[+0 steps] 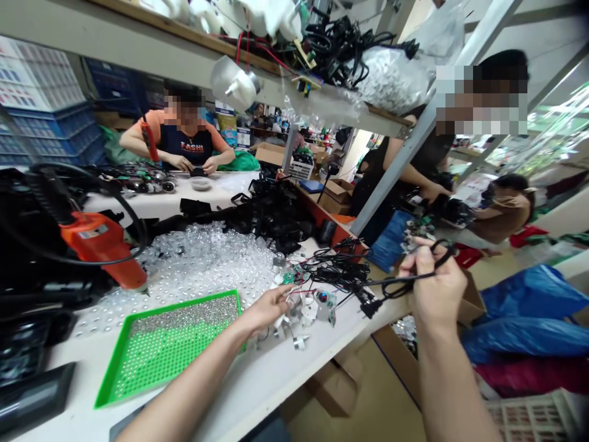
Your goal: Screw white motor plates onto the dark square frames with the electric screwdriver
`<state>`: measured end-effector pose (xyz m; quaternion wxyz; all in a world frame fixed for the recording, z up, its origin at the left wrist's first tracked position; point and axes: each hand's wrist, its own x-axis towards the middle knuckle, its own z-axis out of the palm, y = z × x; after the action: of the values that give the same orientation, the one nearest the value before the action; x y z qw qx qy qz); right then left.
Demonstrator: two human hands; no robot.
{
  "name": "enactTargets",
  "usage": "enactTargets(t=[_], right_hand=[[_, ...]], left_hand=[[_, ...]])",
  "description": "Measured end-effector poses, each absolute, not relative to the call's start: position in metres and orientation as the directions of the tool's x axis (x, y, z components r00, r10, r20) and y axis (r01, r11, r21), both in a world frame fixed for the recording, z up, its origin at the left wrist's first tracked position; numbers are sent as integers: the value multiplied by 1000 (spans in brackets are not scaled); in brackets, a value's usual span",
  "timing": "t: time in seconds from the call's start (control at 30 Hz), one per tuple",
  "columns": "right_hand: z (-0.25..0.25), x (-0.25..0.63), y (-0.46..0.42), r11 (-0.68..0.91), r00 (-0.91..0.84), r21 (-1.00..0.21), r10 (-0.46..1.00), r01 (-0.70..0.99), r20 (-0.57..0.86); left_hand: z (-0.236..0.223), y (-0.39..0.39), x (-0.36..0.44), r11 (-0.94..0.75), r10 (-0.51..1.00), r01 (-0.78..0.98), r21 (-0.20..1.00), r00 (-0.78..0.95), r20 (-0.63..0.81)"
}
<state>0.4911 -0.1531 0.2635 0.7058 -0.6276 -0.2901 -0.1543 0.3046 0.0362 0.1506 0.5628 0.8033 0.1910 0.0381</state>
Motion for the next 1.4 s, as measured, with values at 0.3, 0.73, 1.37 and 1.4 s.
enactTargets(t=[0.3,0.73,1.37,1.4], right_hand=[[234,458,-173,156,846,-872,213,464,489],[240,430,-146,507,701,-783,407,360,586],[287,329,-111,580,655,-738,414,346,632],[291,333,-103,565,658,-736,398,373,639]], left_hand=[[139,51,277,-320,145,282,904,958,-247],[195,56,319,-680,44,88,728,996,-79],[105,-83,225,227,-266,78,971,964,-15],[100,-87,219,342,-279,101,934,960,-1]])
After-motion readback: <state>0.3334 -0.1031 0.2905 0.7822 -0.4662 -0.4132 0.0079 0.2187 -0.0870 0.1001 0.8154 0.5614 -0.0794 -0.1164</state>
